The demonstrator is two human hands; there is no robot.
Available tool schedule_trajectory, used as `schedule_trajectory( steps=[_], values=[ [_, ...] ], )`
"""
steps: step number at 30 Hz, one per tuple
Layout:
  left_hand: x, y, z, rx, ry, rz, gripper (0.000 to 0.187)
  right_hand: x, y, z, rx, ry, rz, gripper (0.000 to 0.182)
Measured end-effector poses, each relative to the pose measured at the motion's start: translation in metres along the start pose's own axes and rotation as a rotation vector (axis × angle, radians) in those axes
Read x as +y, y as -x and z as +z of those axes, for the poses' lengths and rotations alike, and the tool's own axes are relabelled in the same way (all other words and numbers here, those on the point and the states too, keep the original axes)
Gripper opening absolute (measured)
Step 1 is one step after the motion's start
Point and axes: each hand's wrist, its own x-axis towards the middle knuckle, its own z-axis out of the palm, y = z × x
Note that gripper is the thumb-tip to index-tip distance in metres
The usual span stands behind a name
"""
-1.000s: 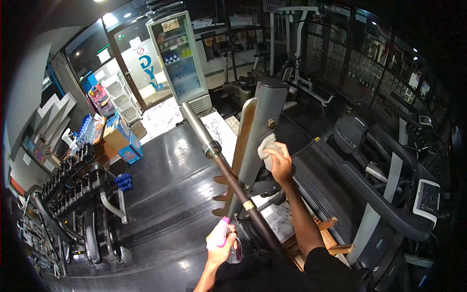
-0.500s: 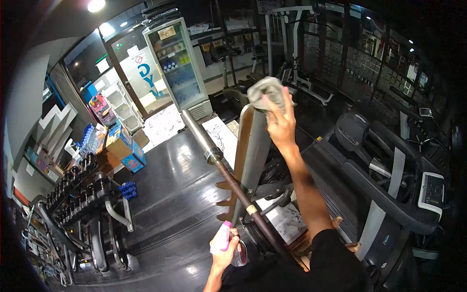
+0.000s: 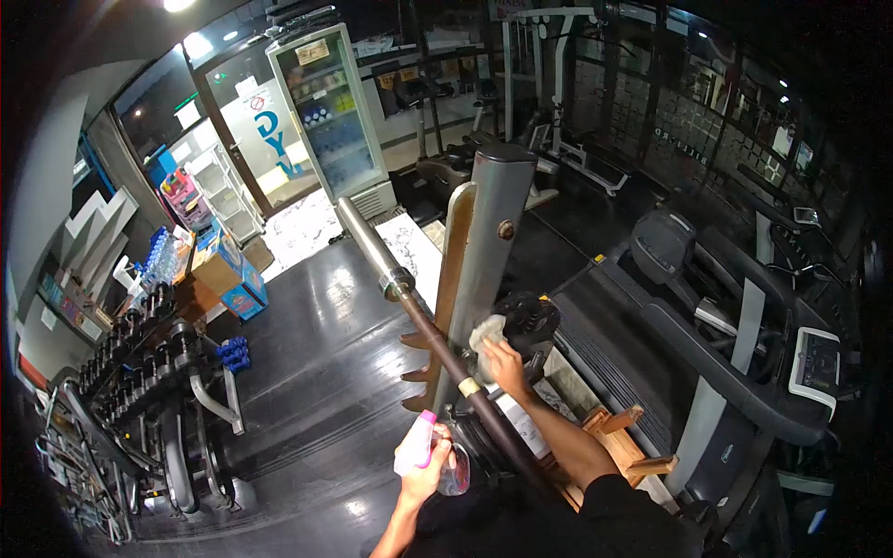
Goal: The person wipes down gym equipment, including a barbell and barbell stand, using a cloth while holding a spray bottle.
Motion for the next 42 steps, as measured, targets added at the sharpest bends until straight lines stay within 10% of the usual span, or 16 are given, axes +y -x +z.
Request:
schedule_trajectory(
  steps=[5, 9, 21, 33, 42],
  values=[
    [0.000, 0.002, -0.003, 0.051, 0.019, -0.008, 0.021, -0.048, -0.040, -0.030, 0.173, 0.038, -0.004, 0.048],
    [0.001, 0.004, -0.005, 0.096, -0.043, -0.022, 0.019, -0.086, -0.127, -0.039, 0.420, 0.326, -0.486, 0.032],
    [0.007, 0.020, -0.012, 0.172, -0.018, -0.024, 0.019, -0.023, -0.004, 0.002, -0.079, 0.318, -0.307, 0.031],
    [0.005, 0.021, -0.016, 0.127, -0.048, -0.038, 0.021, -0.130, -0.141, -0.051, 0.442, 0.410, -0.354, 0.044],
    [-0.001, 0.019, -0.022, 0.147, -0.055, -0.024, 0.021, -0.070, -0.044, 0.013, -0.052, 0.677, -0.264, 0.029]
  ],
)
